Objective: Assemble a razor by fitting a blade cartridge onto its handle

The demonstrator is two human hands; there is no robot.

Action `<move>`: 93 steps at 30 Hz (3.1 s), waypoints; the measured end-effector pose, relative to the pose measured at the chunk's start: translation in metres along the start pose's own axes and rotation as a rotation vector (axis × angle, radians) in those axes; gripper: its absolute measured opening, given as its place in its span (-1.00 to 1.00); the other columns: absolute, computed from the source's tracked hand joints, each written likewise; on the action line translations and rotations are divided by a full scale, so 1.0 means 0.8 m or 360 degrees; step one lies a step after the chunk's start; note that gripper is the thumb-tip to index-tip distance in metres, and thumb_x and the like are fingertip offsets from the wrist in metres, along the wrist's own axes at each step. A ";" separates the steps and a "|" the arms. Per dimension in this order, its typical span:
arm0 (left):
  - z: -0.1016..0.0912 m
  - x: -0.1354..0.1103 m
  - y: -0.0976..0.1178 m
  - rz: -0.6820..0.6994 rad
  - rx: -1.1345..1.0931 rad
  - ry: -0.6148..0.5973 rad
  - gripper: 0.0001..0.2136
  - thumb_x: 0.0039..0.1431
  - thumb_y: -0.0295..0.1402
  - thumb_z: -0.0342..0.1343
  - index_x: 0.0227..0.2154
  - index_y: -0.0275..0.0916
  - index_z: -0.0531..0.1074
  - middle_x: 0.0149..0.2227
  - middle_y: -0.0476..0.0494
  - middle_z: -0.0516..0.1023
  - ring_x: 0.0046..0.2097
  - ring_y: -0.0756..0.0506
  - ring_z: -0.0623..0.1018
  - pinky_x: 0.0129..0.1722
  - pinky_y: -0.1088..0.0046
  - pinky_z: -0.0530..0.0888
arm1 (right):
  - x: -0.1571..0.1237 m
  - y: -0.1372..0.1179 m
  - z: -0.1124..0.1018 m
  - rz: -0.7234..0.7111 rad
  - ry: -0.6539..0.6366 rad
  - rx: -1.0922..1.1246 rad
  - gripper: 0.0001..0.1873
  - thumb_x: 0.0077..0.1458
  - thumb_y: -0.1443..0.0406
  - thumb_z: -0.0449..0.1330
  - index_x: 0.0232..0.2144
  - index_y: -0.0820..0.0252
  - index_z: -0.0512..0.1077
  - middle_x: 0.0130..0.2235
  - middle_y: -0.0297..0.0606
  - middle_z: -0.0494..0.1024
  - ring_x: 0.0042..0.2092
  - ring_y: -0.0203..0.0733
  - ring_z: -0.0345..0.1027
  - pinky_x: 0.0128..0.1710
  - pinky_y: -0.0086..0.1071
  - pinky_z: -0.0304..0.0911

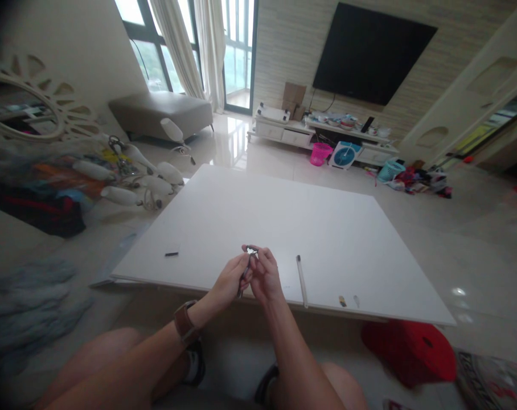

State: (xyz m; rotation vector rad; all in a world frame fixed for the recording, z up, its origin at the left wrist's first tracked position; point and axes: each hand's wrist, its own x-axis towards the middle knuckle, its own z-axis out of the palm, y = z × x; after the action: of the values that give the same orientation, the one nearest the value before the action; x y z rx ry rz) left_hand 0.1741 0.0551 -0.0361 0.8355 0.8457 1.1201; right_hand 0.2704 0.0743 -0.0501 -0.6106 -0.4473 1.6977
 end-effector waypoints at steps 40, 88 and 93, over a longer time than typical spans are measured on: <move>-0.008 -0.008 0.013 0.0368 0.0673 0.0079 -0.70 0.25 -0.10 0.03 -0.42 -0.23 0.41 -0.51 -0.08 0.37 -0.38 -0.08 0.37 -0.37 0.44 0.30 | -0.001 -0.013 -0.002 -0.0149 -0.0226 -0.0219 -0.77 -0.07 0.29 0.44 -0.57 0.16 0.43 -0.25 -0.33 0.58 0.04 -0.05 0.45 -0.07 -0.31 0.34; -0.015 -0.007 0.014 0.0140 0.1043 0.0063 -0.83 0.20 -0.38 0.05 -0.15 -0.23 0.28 -0.39 0.02 0.43 -0.38 0.00 0.40 -0.37 0.50 0.31 | 0.014 0.000 -0.014 -0.0311 0.0537 -0.0424 -0.60 -0.25 0.15 0.49 -0.35 0.12 0.47 -0.38 -0.39 0.53 -0.33 -0.29 0.45 -0.42 -0.49 0.24; -0.033 0.000 0.020 0.0277 0.1496 0.0053 -0.92 0.24 -0.44 0.00 -0.24 -0.25 0.37 -0.31 -0.07 0.46 -0.32 -0.03 0.45 -0.27 0.45 0.36 | 0.016 0.005 -0.020 -0.0369 0.0639 -0.0754 -0.60 -0.15 0.06 0.43 -0.35 0.15 0.43 -0.35 -0.40 0.47 -0.38 -0.32 0.41 -0.52 -0.51 0.10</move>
State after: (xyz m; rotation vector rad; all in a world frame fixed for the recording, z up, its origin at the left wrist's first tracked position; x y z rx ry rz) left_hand 0.1444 0.0620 -0.0334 1.6873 1.3741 0.8543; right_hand 0.2751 0.0853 -0.0674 -1.1706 -0.6069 1.2090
